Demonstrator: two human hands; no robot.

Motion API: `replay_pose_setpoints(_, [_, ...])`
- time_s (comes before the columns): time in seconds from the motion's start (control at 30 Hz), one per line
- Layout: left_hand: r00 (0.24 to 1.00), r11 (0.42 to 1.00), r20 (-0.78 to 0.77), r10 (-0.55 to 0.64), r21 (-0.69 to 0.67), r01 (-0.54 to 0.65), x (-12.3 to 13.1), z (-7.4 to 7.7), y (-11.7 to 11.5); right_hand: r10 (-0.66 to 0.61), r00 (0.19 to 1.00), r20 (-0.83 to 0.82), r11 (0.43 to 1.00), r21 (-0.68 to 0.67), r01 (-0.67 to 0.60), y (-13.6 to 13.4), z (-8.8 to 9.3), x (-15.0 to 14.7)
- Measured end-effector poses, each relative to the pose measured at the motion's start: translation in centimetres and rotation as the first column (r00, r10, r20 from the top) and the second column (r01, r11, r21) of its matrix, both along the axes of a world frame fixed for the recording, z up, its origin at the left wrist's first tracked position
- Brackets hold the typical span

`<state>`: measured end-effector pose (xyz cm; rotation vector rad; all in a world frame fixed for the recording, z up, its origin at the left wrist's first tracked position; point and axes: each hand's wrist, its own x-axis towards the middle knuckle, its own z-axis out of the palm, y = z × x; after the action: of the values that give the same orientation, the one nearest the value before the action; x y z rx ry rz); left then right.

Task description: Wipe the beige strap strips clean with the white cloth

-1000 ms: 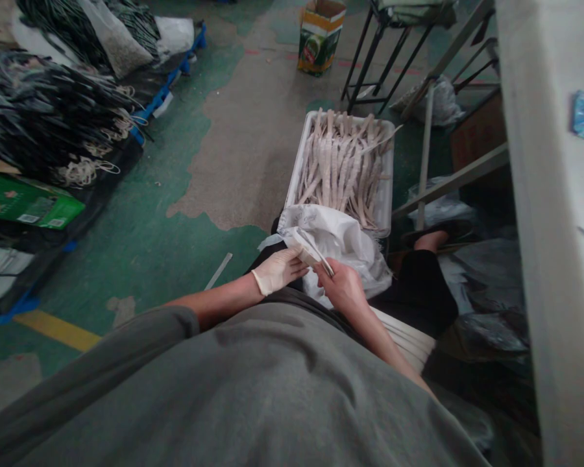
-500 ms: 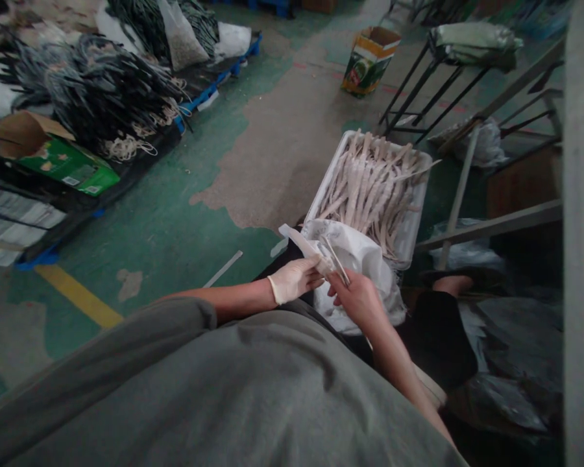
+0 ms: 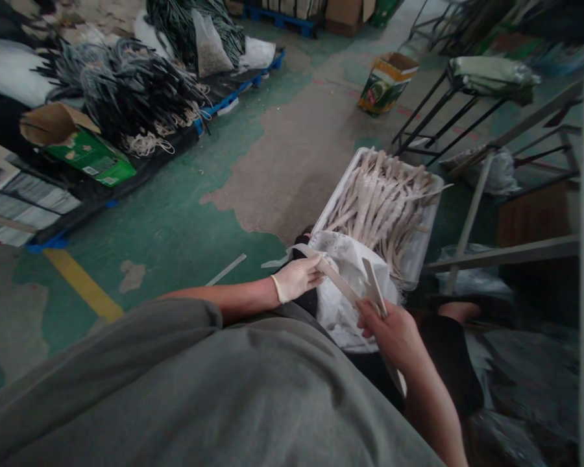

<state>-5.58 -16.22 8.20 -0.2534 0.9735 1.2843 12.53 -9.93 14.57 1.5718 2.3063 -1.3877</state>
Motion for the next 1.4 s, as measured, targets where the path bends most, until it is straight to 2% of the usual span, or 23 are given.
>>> replay_pose_setpoints(0.17, [0.989, 0.987, 0.031, -0.148, 0.064, 0.146, 1.3, 0.0, -0.3, -0.018, 1.0, 0.019, 0.998, 0.053, 0.017, -0.2, -0.4, -0.3])
replay_pose_setpoints(0.3, [0.998, 0.996, -0.022, -0.053, 0.072, 0.055, 1.3, 0.2, 0.1, -0.025, 0.999, -0.022, 1.0, -0.012, 0.024, -0.2, -0.4, 0.2])
replay_pose_setpoints(0.37, [0.998, 0.994, -0.035, -0.053, 0.09, 0.055, 1.4, 0.1, 0.2, -0.032, 0.999, -0.003, 0.999, 0.004, 0.032, -0.1, -0.2, 0.5])
replay_pose_setpoints(0.5, [0.98, 0.97, -0.016, -0.196, 0.143, 0.196, 2.2, -0.1, 0.1, -0.039, 0.999, -0.002, 0.997, 0.065, 0.039, -0.2, 0.0, 0.0])
replay_pose_setpoints(0.57, [0.986, 0.974, -0.043, -0.163, 0.151, 0.168, 2.1, 0.0, 0.4, -0.045, 0.999, -0.028, 0.998, 0.05, 0.046, -0.3, 0.2, -0.1])
replay_pose_setpoints(0.67, [0.994, 0.987, -0.094, -0.051, 0.148, 0.065, 1.4, 0.2, 0.8, -0.059, 0.997, -0.059, 0.998, 0.012, 0.06, -0.4, 0.4, 0.6])
replay_pose_setpoints(0.7, [0.994, 0.986, -0.098, -0.053, 0.151, 0.067, 1.3, 0.2, 0.8, -0.065, 0.996, -0.06, 0.998, 0.015, 0.066, -0.4, 0.4, 0.7])
replay_pose_setpoints(0.87, [0.967, 0.951, -0.058, -0.248, 0.175, 0.254, 3.0, -0.2, 0.1, -0.086, 0.993, -0.08, 0.995, 0.039, 0.09, -0.5, 0.0, 0.4])
replay_pose_setpoints(0.93, [0.975, 0.959, -0.062, -0.215, 0.177, 0.223, 2.8, -0.2, 0.3, -0.099, 0.99, -0.103, 0.995, -0.003, 0.099, -0.7, -0.3, 0.7])
replay_pose_setpoints(1.07, [0.994, 0.991, -0.079, -0.07, 0.11, 0.078, 0.2, 0.0, 1.3, -0.103, 0.98, -0.169, 0.989, -0.126, 0.082, -1.4, -0.5, 3.2])
replay_pose_setpoints(1.13, [0.995, 0.994, -0.078, -0.062, 0.08, 0.068, -0.7, 0.2, 1.4, -0.108, 0.982, -0.153, 0.989, -0.12, 0.09, -1.8, -0.4, 4.5])
replay_pose_setpoints(1.27, [0.988, 0.986, -0.048, -0.144, 0.076, 0.147, 0.3, 0.5, 0.6, -0.094, 0.995, -0.018, 0.995, 0.028, 0.095, -2.2, 0.2, 4.5])
replay_pose_setpoints(1.4, [0.951, 0.947, -0.006, -0.31, 0.092, 0.309, 2.8, 0.6, -0.5, -0.067, 0.997, 0.042, 0.994, 0.089, 0.063, -2.0, 0.3, 1.5])
